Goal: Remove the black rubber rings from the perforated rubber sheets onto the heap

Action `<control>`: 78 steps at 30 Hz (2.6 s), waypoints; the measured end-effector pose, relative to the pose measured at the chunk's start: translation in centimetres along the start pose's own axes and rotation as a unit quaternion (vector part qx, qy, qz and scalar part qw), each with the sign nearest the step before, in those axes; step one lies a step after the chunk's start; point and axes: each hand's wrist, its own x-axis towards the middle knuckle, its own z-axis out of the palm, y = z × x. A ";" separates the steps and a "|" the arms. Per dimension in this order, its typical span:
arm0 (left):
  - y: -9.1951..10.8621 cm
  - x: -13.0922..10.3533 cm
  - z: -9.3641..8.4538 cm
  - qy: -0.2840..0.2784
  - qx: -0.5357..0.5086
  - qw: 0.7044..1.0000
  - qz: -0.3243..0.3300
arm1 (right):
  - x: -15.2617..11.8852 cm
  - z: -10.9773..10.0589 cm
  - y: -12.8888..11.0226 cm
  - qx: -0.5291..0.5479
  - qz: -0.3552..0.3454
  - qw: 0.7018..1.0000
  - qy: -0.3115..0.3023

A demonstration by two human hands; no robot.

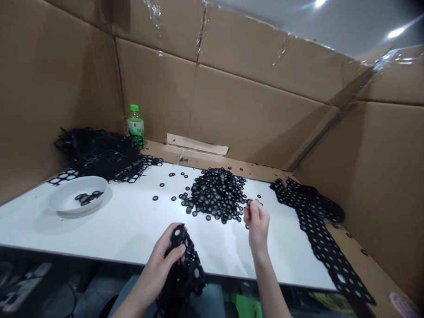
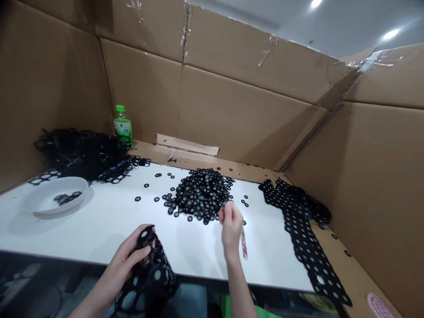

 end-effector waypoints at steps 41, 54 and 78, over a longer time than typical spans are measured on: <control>0.6 -2.2 0.9 -0.001 -0.143 0.984 -0.104 | 5.3 -0.4 -1.1 -0.124 -0.114 0.980 0.103; 1.8 -0.3 0.1 0.016 -0.229 0.964 -0.138 | -5.3 0.3 -1.9 0.047 -0.153 0.932 -0.325; 5.5 1.2 -3.9 -0.262 0.067 0.962 -0.039 | -7.0 4.8 -2.7 0.269 0.013 0.894 -0.359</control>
